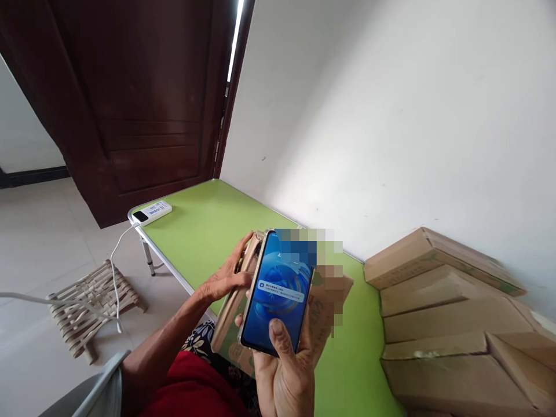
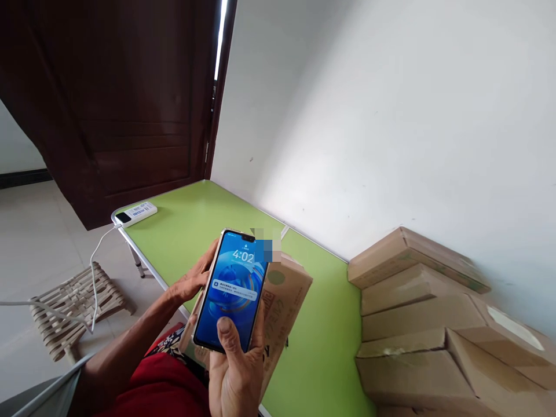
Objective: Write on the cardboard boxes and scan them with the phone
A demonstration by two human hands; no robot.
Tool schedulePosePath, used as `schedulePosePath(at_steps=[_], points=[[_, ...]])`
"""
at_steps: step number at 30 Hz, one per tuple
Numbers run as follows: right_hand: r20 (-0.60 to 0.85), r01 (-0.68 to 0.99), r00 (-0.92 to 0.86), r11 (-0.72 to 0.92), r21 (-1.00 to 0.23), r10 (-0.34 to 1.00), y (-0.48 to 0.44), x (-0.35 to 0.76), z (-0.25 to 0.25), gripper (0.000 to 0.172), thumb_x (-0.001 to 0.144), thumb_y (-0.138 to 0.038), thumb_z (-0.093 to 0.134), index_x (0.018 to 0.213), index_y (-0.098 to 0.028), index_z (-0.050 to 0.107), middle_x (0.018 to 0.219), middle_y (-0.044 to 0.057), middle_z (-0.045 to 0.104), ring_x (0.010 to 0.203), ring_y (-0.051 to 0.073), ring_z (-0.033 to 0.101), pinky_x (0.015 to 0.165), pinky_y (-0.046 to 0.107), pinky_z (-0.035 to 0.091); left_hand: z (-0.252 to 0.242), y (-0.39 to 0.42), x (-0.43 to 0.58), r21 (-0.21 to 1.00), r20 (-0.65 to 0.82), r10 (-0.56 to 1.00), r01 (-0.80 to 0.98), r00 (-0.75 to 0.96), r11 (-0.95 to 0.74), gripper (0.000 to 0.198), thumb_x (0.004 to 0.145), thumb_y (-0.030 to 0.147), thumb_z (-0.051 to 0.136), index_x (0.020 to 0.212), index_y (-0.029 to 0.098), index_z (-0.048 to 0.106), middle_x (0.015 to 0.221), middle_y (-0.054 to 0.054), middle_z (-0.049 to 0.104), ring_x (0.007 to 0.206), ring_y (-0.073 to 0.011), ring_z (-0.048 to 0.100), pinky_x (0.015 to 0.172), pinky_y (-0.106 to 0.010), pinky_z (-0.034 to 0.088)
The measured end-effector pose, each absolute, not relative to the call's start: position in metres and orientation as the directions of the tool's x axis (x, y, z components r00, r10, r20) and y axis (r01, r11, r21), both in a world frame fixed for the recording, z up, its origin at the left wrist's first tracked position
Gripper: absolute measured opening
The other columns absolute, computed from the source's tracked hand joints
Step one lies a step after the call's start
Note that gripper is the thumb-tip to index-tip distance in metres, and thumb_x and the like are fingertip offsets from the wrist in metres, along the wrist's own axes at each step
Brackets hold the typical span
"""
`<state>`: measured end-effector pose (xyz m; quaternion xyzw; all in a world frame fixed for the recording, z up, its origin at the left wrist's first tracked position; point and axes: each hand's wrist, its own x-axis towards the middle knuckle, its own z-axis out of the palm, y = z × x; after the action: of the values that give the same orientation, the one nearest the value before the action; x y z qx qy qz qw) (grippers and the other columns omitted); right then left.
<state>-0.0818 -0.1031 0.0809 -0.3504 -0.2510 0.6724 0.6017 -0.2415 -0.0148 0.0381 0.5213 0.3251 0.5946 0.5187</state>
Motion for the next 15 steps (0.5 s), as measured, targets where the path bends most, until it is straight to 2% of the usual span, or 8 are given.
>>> schedulePosePath(at_steps=[5, 9, 12, 15], points=[[-0.175, -0.626, -0.011, -0.143, -0.766, 0.984, -0.108, -0.082, 0.075, 0.094, 0.079, -0.042, 0.093, 0.161, -0.043, 0.047, 0.123, 0.005, 0.081, 0.107, 0.031, 0.079, 0.095, 0.06, 0.064, 0.038, -0.018, -0.242, 0.927, 0.299, 0.951, -0.257, 0.073, -0.272, 0.12, 0.075, 0.06, 0.081, 0.174, 0.027, 0.021, 0.176, -0.011, 0.034, 0.156, -0.0473, 0.037, 0.129, -0.057, 0.031], [-0.192, -0.623, -0.036, -0.172, -0.763, 0.981, -0.11, -0.074, 0.077, 0.099, 0.076, -0.039, 0.096, 0.161, -0.045, 0.046, 0.128, 0.004, 0.079, 0.109, 0.032, 0.078, 0.096, 0.06, 0.064, 0.046, -0.02, -0.241, 0.932, 0.285, 0.957, -0.248, 0.059, -0.262, 0.118, 0.076, 0.059, 0.08, 0.174, 0.028, 0.021, 0.17, -0.013, 0.043, 0.149, -0.0473, 0.046, 0.125, -0.059, 0.038], [-0.179, -0.603, -0.013, -0.15, -0.783, 0.984, -0.108, -0.058, 0.077, 0.096, 0.075, -0.042, 0.097, 0.159, -0.043, 0.049, 0.124, 0.005, 0.08, 0.099, 0.031, 0.08, 0.092, 0.058, 0.066, 0.052, -0.022, -0.241, 0.933, 0.255, 0.966, -0.271, 0.038, -0.236, 0.119, 0.077, 0.056, 0.08, 0.173, 0.024, 0.019, 0.162, -0.015, 0.052, 0.141, -0.0464, 0.055, 0.121, -0.061, 0.043], [-0.207, -0.551, 0.145, -0.095, -0.829, 0.967, -0.102, -0.031, 0.08, 0.083, 0.075, -0.05, 0.095, 0.15, -0.038, 0.06, 0.11, 0.006, 0.082, 0.083, 0.028, 0.08, 0.082, 0.053, 0.069, 0.054, -0.024, -0.244, 0.934, 0.22, 0.975, -0.279, -0.04, -0.222, 0.117, 0.077, 0.051, 0.081, 0.172, 0.023, 0.02, 0.163, -0.015, 0.051, 0.146, -0.0454, 0.051, 0.121, -0.058, 0.045]])
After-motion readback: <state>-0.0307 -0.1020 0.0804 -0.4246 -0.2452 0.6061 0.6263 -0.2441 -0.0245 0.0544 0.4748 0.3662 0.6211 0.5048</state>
